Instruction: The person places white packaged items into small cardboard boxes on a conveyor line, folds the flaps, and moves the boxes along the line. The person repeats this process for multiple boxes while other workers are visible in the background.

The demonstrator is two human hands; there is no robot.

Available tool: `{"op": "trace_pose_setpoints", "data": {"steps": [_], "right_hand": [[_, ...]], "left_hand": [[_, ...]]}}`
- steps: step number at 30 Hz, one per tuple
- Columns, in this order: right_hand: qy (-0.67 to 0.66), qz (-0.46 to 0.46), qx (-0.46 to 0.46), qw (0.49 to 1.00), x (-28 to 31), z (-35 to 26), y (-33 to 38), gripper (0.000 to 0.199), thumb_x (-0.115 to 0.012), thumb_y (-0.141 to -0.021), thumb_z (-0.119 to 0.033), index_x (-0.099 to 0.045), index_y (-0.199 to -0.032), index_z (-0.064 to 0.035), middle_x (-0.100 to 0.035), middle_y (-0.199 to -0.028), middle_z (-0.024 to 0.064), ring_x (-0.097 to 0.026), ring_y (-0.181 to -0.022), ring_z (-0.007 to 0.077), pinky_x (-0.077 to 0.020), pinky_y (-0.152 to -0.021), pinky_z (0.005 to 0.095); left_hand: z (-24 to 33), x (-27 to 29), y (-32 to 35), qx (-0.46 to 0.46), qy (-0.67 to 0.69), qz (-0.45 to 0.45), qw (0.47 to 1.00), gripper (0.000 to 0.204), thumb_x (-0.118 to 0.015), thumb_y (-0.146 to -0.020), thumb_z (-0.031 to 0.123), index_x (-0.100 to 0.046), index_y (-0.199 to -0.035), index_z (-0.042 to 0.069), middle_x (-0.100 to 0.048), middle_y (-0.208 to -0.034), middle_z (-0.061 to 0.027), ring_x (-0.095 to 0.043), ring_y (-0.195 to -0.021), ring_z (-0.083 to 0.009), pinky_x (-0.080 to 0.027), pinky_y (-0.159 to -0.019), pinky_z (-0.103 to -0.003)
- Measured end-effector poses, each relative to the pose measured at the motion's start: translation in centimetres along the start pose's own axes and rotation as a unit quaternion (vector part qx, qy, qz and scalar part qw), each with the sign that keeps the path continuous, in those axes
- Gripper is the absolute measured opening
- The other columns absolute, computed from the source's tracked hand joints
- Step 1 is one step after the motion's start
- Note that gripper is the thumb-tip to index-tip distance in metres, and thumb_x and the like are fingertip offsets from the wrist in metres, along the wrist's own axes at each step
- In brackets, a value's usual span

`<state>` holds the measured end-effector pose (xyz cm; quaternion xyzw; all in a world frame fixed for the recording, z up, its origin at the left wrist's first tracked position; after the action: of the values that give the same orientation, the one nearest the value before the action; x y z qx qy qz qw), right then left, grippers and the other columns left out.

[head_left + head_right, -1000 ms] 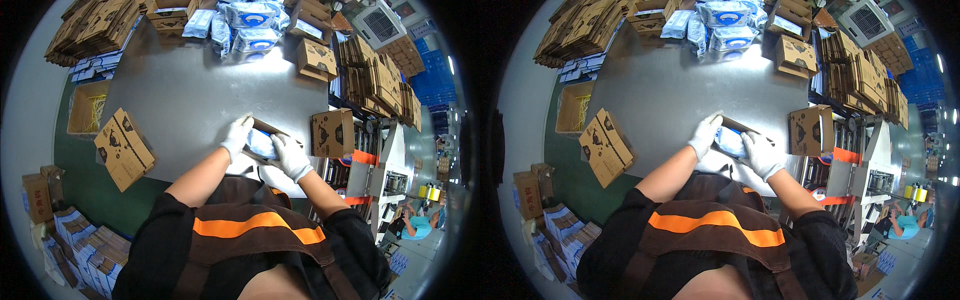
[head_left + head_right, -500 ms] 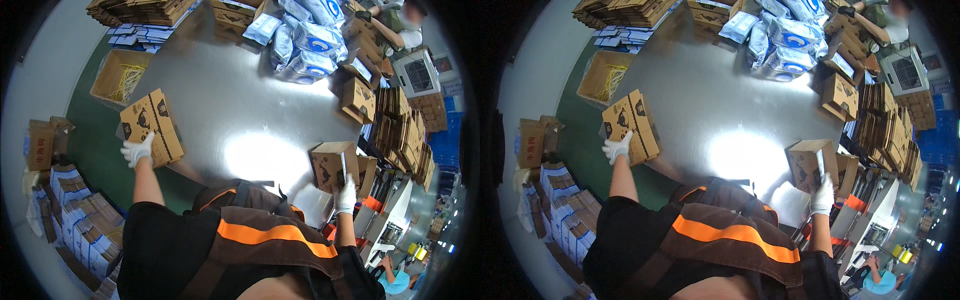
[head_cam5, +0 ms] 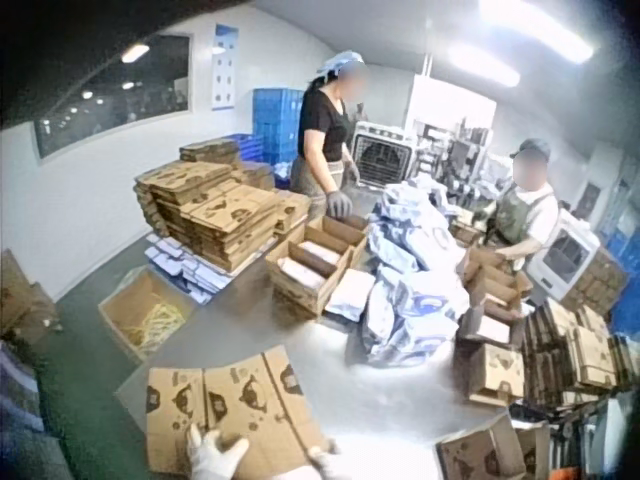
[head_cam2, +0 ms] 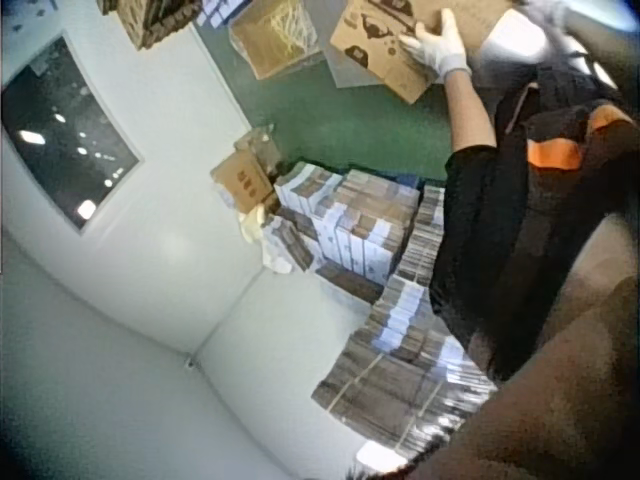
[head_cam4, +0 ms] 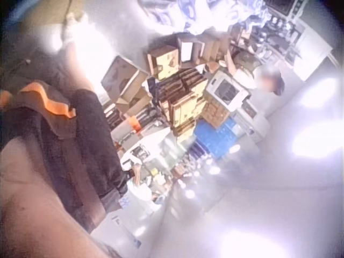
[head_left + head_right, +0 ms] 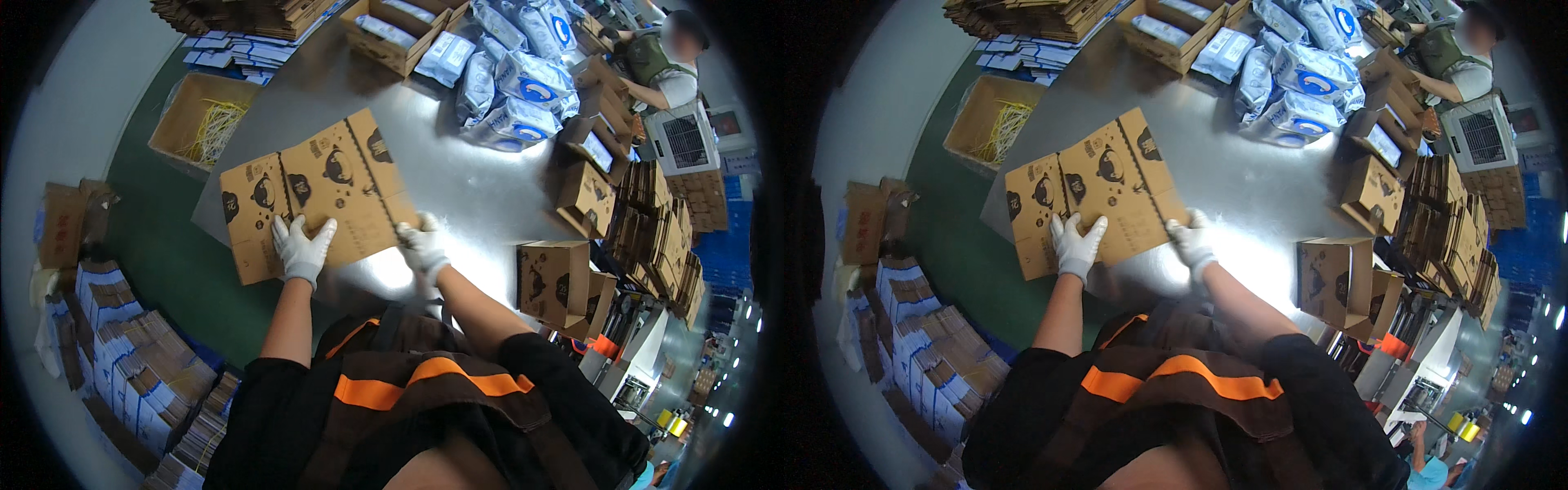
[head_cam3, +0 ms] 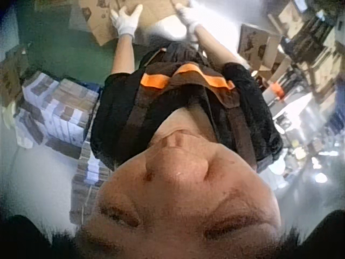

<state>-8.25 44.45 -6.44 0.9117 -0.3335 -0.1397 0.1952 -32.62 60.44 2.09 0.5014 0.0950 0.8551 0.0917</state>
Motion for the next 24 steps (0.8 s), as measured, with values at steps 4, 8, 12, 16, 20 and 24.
{"op": "trace_pose_setpoints", "data": {"steps": [4, 8, 12, 16, 20, 24], "right_hand": [[0.476, -0.037, 0.261, 0.839, 9.4, -18.5, 7.5, 0.025, -0.072, -0.092, -0.009, -0.069, -0.116, -0.0048, -0.070, -0.094, 0.0121, -0.068, -0.082, 0.0238, -0.0554, -0.077, 0.0336], [0.482, -0.014, 0.285, 0.828, 16.6, -19.0, 12.7, 0.029, -0.078, -0.085, -0.006, -0.071, -0.113, -0.0080, -0.070, -0.097, 0.0111, -0.068, -0.085, 0.0249, -0.0550, -0.079, 0.0335], [-0.049, 0.226, 0.135, 0.964, 23.9, -11.4, 13.1, 0.070, -0.076, -0.093, -0.008, -0.040, -0.153, -0.0062, -0.053, -0.142, 0.0094, -0.051, -0.129, 0.0169, -0.0443, -0.108, 0.0312], [0.042, 0.168, 0.214, 0.961, 20.5, -14.5, 14.8, 0.086, -0.078, -0.089, -0.009, -0.030, -0.160, -0.0041, -0.034, -0.164, 0.0187, -0.032, -0.152, 0.0284, -0.0263, -0.124, 0.0408], [0.089, 0.126, 0.208, 0.966, 18.4, -15.6, 14.6, 0.089, -0.076, -0.090, -0.007, -0.025, -0.162, -0.0047, -0.029, -0.166, 0.0191, -0.025, -0.155, 0.0285, -0.0204, -0.126, 0.0399], [0.121, 0.102, 0.193, 0.968, 17.6, -15.3, 13.1, 0.101, -0.085, -0.085, -0.019, -0.023, -0.163, -0.0041, -0.029, -0.166, 0.0216, -0.026, -0.155, 0.0291, -0.0219, -0.125, 0.0409]], "left_hand": [[7.7, 2.4, 1.2, -0.216, 0.339, 0.048, 0.914, 0.086, -0.084, -0.083, 0.034, -0.041, -0.150, 0.002, -0.032, -0.160, -0.0230, -0.038, -0.145, -0.0371, -0.038, -0.118, -0.047], [14.8, -5.4, 7.8, -0.087, 0.471, -0.339, 0.810, 0.014, -0.073, -0.096, 0.010, -0.074, -0.109, 0.005, -0.074, -0.107, -0.0033, -0.068, -0.096, -0.0101, -0.058, -0.084, -0.027], [15.9, -8.4, 14.9, -0.078, 0.434, -0.388, 0.809, 0.025, -0.075, -0.092, 0.009, -0.074, -0.117, 0.005, -0.074, -0.107, -0.0055, -0.067, -0.095, -0.0112, -0.057, -0.083, -0.026], [15.3, -6.9, 13.5, -0.022, 0.551, -0.340, 0.762, 0.024, -0.065, -0.093, -0.003, -0.072, -0.116, 0.003, -0.074, -0.109, -0.0055, -0.068, -0.101, -0.0141, -0.055, -0.093, -0.028], [18.0, -1.8, 12.0, -0.119, 0.489, -0.269, 0.821, 0.025, -0.066, -0.097, 0.002, -0.074, -0.120, 0.006, -0.074, -0.116, -0.0040, -0.067, -0.108, -0.0140, -0.052, -0.098, -0.027], [18.5, -0.5, 12.5, -0.223, 0.315, -0.290, 0.876, 0.030, -0.070, -0.096, 0.012, -0.072, -0.126, 0.006, -0.068, -0.128, -0.0087, -0.064, -0.118, -0.0183, -0.051, -0.102, -0.032]]}}
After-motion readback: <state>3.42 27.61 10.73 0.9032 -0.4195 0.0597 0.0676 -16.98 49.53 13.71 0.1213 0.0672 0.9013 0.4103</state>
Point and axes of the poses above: each hand's wrist, its own y-axis away from the middle knuckle, its own x-axis out of the back of the hand, z = x × y, the point moved 8 cm from there along -y, towards the middle knuckle
